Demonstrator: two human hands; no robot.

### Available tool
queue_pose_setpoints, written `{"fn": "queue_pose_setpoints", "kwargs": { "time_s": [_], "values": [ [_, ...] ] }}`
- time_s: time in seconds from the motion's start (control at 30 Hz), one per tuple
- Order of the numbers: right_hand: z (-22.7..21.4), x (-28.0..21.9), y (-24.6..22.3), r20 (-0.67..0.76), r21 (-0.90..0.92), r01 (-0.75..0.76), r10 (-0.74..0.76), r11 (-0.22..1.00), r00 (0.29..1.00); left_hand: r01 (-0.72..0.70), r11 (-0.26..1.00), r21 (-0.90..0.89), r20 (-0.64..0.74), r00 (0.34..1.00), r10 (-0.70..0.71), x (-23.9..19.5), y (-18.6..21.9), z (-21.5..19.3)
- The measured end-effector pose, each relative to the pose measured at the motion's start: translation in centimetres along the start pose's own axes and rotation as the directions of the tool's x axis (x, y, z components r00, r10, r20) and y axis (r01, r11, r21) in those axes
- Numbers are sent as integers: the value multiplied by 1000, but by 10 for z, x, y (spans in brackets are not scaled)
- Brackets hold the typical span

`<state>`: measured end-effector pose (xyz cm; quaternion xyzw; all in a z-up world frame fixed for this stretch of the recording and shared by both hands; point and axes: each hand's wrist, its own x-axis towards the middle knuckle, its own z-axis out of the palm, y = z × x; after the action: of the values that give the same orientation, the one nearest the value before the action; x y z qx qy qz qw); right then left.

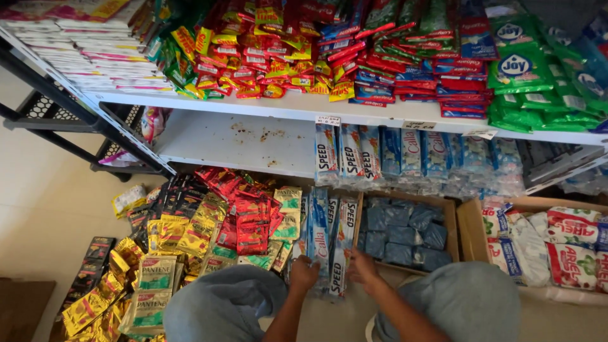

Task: Organizing and restocking various product sachets on store shelves.

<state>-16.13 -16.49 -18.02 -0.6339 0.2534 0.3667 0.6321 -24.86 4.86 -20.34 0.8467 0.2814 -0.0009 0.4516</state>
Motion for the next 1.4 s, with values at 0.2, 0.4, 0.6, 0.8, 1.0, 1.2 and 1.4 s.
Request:
{"fn": "queue_pose_setpoints", "kwargs": {
  "time_s": [0.2,0.4,0.6,0.8,1.0,1.2,1.4],
  "values": [
    [11,-10,18,91,-121,41,-30,992,995,155,974,168,108,979,-175,-10,-21,8],
    [19,-26,16,127,-322,62,-21,945,992,156,985,69,125,979,-164,-17,-7,5],
    [30,-43,-4,230,-436,-63,179,898,956,158,987,34,220,962,-161,-22,2,2],
    [28,-26,8,261,-423,-111,238,899,936,174,984,27,239,955,-175,-21,0,13],
    [35,20,55,277,-382,-166,284,909,918,360,900,-245,282,915,-290,-10,-10,19],
    [46,-13,32,332,-232,-210,280,950,901,526,713,-463,421,839,-345,-9,-4,22],
    [32,35,72,382,-110,-256,279,960,881,437,812,-388,458,856,-242,-21,16,26]
  ]
}}
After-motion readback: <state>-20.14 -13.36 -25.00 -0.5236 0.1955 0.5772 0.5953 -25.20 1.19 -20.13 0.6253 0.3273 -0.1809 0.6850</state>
